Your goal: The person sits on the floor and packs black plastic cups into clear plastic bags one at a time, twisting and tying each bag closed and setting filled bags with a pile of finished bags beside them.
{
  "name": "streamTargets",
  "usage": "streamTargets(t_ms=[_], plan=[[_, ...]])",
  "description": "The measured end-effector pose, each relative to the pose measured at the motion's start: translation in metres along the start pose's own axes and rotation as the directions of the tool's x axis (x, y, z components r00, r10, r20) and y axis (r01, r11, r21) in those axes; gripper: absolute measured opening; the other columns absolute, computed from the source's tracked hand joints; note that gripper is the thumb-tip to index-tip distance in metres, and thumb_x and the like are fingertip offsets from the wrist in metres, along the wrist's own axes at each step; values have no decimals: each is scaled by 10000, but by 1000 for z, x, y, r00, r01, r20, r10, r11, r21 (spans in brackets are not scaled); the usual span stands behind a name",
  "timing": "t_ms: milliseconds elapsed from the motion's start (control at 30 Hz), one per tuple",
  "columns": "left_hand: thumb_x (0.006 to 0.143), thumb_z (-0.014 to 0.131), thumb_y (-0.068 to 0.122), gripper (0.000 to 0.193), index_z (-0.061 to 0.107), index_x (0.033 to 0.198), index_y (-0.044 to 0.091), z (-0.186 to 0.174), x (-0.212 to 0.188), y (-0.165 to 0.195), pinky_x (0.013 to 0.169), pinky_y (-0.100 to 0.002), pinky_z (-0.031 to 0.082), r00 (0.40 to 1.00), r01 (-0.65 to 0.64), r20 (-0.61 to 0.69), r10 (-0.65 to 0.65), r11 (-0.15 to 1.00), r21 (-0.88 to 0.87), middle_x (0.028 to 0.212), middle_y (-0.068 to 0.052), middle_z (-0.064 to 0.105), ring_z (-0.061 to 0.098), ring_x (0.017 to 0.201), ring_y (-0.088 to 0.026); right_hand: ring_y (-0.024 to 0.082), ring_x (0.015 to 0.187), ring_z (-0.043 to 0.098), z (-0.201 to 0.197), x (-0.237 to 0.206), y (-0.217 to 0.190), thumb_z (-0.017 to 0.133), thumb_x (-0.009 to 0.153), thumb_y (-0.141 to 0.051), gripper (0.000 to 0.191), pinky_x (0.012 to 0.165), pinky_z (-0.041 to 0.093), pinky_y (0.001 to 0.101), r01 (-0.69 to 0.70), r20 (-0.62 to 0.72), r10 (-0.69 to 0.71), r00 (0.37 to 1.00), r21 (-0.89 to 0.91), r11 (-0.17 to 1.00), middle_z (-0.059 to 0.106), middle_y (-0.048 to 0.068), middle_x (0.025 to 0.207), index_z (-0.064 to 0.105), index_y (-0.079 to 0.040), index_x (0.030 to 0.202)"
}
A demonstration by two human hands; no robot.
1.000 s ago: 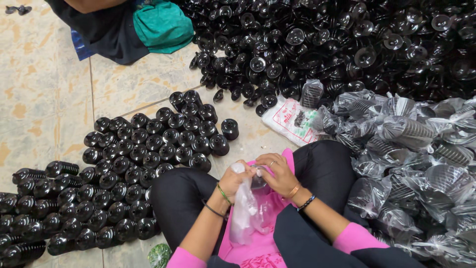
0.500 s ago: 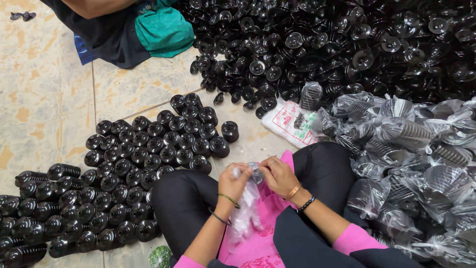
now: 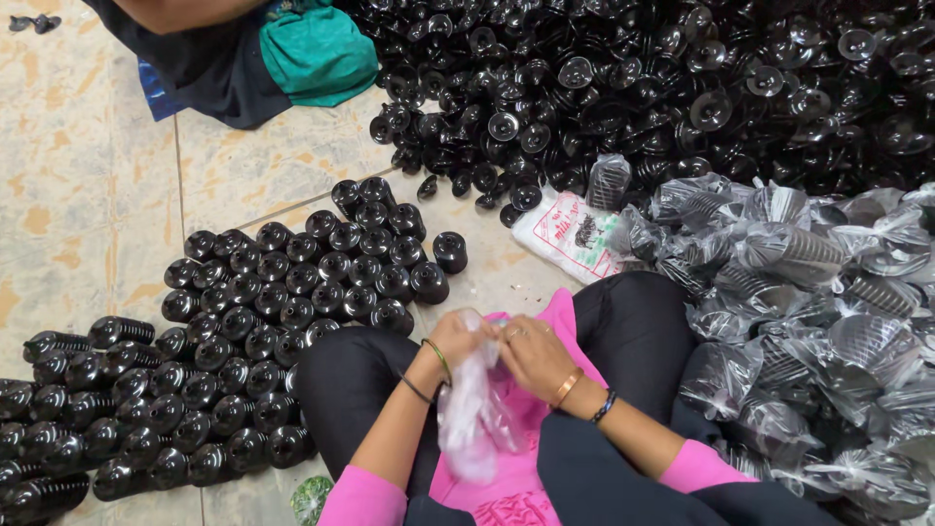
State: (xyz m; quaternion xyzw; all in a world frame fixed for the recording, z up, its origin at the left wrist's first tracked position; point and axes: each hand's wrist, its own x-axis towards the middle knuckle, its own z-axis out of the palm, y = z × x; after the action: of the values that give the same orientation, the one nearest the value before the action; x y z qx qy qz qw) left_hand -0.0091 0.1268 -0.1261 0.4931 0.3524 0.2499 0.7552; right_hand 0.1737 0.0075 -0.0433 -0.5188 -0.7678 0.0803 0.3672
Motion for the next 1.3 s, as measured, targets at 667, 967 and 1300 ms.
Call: streamTargets(t_ms=[667,967,1300], plan=[[932,743,119,137,655,942,15,67,-57,56,730,-311,575,779,-433,-92,620,639,636,927,-131,770,756,821,-221,204,719,684,-9,13,27,714,883,-107,118,696,550,332,-325,125,301,945,403,855,684,102,859,731,-21,962],[852,807,97,125,717,880,15,34,-34,50,688,-255,545,986,-108,-119,119,990,91,831,-45,756,675,745,-87,318,1084,595,-32,31,3,705,757,-103,190,928,429,439,230,-182,-224,957,13,973,686,119,1120,660,-122,941],[898,738,96,75,690,946,66,70,-61,66,697,-397,550,649,-467,131,749,256,847,925,-114,748,709,821,-305,222,811,677,-5,11,28,662,871,-94,72,777,539,336,-375,156,350,924,559,740,700,67,869,657,-54,931]])
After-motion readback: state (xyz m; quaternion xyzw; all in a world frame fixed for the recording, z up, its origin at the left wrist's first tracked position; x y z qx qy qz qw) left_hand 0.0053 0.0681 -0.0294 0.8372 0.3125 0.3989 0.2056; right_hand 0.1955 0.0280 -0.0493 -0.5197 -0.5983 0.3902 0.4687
